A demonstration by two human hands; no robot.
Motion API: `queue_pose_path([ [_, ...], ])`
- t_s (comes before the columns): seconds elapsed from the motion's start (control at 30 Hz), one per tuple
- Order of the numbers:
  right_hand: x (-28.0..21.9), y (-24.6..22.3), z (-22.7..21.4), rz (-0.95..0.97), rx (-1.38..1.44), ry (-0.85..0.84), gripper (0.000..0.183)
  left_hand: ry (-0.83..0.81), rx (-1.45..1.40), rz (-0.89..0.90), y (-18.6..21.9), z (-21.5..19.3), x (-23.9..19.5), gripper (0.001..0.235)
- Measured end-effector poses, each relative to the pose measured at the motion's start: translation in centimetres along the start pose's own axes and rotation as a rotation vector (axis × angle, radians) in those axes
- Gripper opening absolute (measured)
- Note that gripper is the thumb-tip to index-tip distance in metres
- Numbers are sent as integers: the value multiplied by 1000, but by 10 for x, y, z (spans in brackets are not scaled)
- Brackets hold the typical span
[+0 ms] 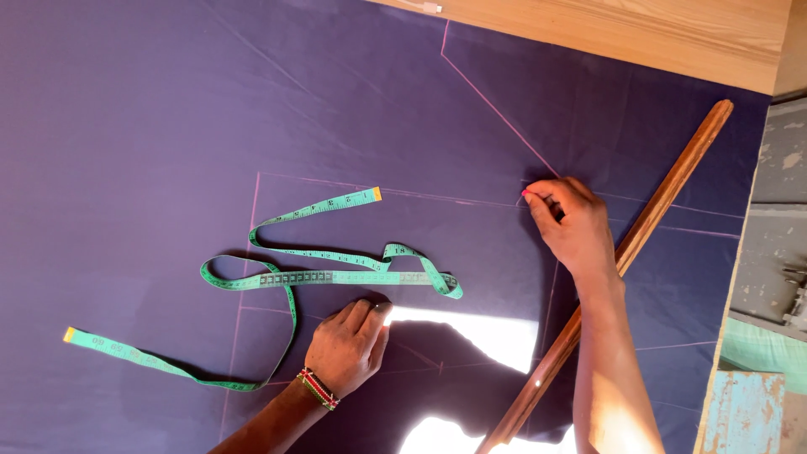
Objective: Measuring and marking dimensions on a large piece of blue fabric using a measuring tape, chalk, and a wooden ruler for pattern making.
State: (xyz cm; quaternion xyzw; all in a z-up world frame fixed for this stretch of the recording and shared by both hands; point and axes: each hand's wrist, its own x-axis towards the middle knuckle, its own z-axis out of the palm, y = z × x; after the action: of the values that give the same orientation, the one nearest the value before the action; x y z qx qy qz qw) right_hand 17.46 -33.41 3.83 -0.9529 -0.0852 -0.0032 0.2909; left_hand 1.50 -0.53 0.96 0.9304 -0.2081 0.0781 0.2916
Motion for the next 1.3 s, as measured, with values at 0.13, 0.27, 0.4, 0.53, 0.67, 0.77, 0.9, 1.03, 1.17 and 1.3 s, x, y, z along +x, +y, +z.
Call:
queue_pose_path([
  [0.13, 7, 16, 4, -41, -38, 74, 8, -8, -3, 3, 0, 0, -1, 15],
  [0.27, 8, 28, 2, -44, -54, 213, 5, -8, -7, -4, 0, 0, -1, 15],
  [0.4, 3, 32, -2, 37, -47, 280, 7, -11, -8, -13, 0, 1, -1, 14],
  [0.53, 0, 21, -6, 35, -30, 248, 6, -15, 4, -13, -1, 2, -2, 15],
  [0.67, 1, 19, -2, -3, -1, 173, 5, -20, 0, -17, 0, 2, -2, 16],
  [0.77, 5, 21, 4, -20, -4, 158, 6, -19, 11, -17, 0, 3, -2, 16],
  [0.9, 11, 20, 4, 15, 3, 173, 5, -3, 15, -13, 0, 4, -2, 16],
  [1.03, 10, 45, 2, -49, -152, 336, 5, -3, 8, -2, 1, 3, -1, 16],
  [1.17, -7, 26, -9, 113, -39, 494, 4, -19, 2, -14, 0, 4, -3, 17],
  [1.3, -42, -7, -5, 456, 413, 588, 10, -35, 1, -19, -3, 7, -8, 22],
])
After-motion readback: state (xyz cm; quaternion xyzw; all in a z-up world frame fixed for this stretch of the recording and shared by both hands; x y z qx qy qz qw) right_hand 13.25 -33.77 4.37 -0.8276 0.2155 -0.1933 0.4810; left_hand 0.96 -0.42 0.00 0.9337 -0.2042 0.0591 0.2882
